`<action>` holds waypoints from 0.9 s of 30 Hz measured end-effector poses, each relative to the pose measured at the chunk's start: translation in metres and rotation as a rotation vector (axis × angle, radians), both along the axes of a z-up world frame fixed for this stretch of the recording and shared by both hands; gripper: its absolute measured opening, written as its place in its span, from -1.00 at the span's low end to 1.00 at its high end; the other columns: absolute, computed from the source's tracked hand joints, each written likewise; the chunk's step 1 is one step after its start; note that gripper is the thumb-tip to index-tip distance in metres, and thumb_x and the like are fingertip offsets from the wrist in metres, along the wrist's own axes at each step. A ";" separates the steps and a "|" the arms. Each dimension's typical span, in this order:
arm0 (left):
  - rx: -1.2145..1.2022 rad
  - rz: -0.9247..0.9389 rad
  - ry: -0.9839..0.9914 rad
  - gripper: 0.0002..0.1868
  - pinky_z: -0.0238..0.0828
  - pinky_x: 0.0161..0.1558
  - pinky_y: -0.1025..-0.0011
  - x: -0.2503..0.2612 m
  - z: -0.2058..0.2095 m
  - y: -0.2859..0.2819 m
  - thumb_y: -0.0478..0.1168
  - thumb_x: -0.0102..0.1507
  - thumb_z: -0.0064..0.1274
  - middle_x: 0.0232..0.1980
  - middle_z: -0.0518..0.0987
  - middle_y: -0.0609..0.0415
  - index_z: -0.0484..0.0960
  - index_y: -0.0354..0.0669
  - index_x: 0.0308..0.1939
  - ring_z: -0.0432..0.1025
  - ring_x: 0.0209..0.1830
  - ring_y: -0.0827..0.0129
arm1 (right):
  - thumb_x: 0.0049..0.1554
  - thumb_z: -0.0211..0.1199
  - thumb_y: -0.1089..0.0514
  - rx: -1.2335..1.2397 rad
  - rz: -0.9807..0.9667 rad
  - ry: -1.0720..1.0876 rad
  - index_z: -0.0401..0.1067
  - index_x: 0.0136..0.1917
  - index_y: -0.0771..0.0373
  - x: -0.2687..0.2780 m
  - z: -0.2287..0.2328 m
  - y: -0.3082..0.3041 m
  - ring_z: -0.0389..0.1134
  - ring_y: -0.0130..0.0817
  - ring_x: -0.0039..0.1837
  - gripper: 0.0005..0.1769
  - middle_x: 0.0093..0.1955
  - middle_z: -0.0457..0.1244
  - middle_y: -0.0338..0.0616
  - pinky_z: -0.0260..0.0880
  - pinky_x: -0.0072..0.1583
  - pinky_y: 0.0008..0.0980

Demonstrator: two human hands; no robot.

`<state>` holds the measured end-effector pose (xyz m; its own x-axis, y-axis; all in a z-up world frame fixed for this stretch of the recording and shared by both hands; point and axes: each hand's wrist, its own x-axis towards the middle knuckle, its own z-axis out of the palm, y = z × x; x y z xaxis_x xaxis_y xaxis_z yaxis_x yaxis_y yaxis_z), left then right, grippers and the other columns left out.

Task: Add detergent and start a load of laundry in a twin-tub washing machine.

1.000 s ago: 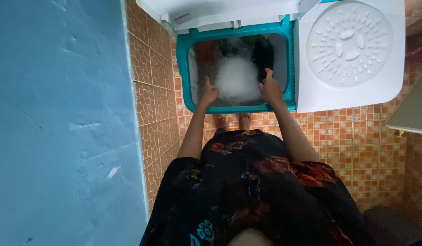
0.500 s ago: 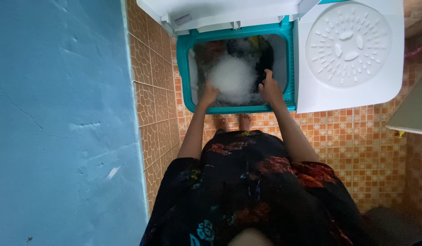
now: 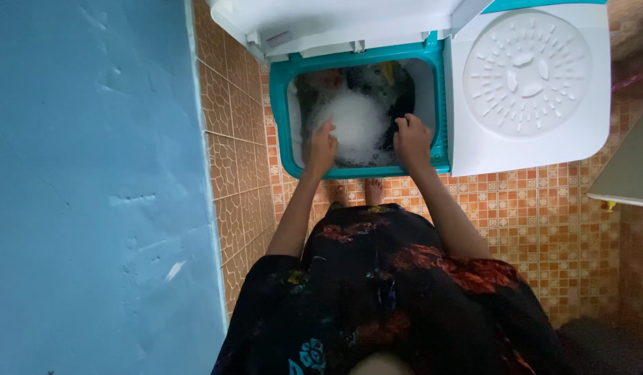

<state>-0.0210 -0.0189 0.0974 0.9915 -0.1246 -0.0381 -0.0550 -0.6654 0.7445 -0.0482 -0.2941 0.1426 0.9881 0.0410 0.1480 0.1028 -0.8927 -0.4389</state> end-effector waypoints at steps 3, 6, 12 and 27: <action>-0.105 -0.080 -0.075 -0.45 0.54 0.01 0.17 -0.010 0.014 -0.011 -0.36 0.33 -0.03 0.18 0.61 -0.16 0.36 -0.14 0.43 0.56 0.01 0.06 | 0.10 0.32 0.27 -0.031 -0.031 -0.065 0.38 0.30 0.20 -0.016 0.022 0.003 0.26 -0.01 0.36 -0.52 0.33 0.22 0.03 0.21 0.30 0.07; -0.186 -0.148 -0.013 -0.48 0.55 0.00 0.19 -0.014 0.032 -0.027 -0.35 0.33 -0.03 0.19 0.59 -0.18 0.38 -0.18 0.40 0.56 0.01 0.07 | 0.12 0.28 0.31 -0.012 -0.058 -0.091 0.37 0.32 0.24 -0.028 0.039 -0.006 0.22 0.07 0.42 -0.52 0.39 0.19 0.08 0.20 0.34 0.09; -0.200 -0.265 0.003 -0.50 0.53 0.04 0.20 0.002 0.058 -0.079 -0.32 0.31 0.00 0.19 0.60 -0.13 0.42 -0.18 0.36 0.58 0.01 0.13 | 0.22 0.21 0.38 0.205 -0.242 -0.179 0.32 0.38 0.30 -0.039 0.074 -0.038 0.16 0.17 0.48 -0.54 0.46 0.13 0.20 0.24 0.44 0.02; -0.216 -0.159 -0.315 -0.50 0.41 0.21 0.11 0.029 0.127 -0.284 -0.33 0.30 0.10 0.22 0.46 -0.19 0.41 -0.20 0.33 0.41 0.24 -0.07 | 0.11 0.41 0.23 0.091 -0.572 -0.104 0.17 0.49 0.22 -0.009 0.072 -0.261 0.00 0.31 0.45 -0.25 0.48 -0.06 0.28 0.18 0.27 0.25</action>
<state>0.0078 -0.3034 0.2246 0.9183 -0.2490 0.3077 -0.3918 -0.4610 0.7962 -0.0571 -0.5552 0.2143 0.8294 -0.5121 0.2234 -0.3379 -0.7782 -0.5294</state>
